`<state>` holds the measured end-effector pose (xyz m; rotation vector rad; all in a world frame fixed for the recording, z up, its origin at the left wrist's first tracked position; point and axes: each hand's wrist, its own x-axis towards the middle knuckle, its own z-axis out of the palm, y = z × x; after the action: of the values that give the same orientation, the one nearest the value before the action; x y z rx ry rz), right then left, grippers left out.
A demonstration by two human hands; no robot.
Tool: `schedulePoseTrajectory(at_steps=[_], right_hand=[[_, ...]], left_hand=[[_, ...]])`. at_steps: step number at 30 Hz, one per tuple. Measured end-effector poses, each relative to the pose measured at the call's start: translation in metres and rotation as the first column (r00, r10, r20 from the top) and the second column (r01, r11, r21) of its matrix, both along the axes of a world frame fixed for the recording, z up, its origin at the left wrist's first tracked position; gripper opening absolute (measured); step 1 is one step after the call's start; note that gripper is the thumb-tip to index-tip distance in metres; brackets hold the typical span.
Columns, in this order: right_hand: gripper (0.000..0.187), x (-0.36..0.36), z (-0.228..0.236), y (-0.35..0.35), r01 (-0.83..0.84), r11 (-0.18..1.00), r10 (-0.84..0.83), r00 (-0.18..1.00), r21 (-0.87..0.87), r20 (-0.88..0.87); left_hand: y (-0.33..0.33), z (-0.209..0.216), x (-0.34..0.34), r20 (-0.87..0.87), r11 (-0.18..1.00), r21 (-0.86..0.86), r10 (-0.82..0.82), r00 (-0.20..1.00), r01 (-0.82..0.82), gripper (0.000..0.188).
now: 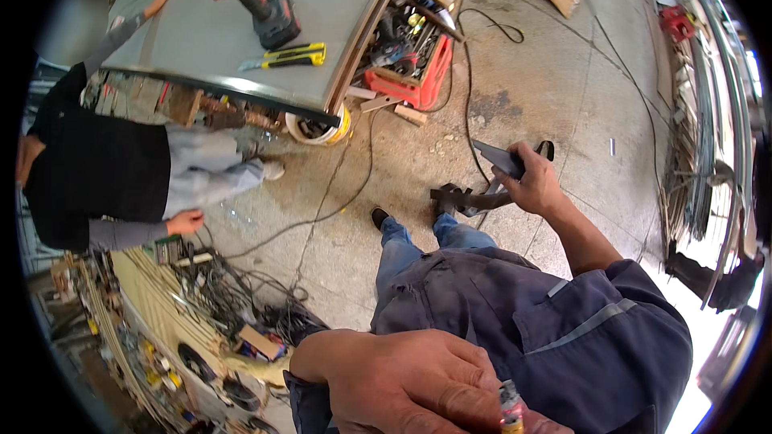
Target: The person installs a black rubber gasket along the edge of a large metal-framed screen panel. They repeatedly press the gasket into place, adjust its position, and use a utility knife to trim excess material. A cordless drill is visible on the panel but not used.
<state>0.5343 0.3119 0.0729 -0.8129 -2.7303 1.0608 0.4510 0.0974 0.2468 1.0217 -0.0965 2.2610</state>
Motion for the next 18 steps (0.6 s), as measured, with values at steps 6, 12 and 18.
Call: schedulePoseTrajectory(at_steps=[6, 12, 18], right_hand=[[0.047, 0.0, 0.01, 0.007, -0.07, 0.992, 0.073, 0.997, 0.104, -0.017], [0.046, -0.002, 0.02, -0.012, -0.162, 0.946, 0.227, 0.95, 0.281, -0.216], [0.023, 0.002, 0.025, -0.065, -0.138, 0.973, 0.178, 0.959, 0.185, -0.219]], left_hand=[[-0.022, -0.013, -0.003, -0.226, 0.894, -0.447, -0.086, 0.97, -0.025, 0.045], [-0.044, -0.187, -0.018, -0.271, -0.074, -0.961, 0.046, 0.962, -0.267, 0.033], [-0.075, -0.314, 0.008, -0.453, -0.365, -0.791, -0.192, 0.871, -0.491, 0.035]])
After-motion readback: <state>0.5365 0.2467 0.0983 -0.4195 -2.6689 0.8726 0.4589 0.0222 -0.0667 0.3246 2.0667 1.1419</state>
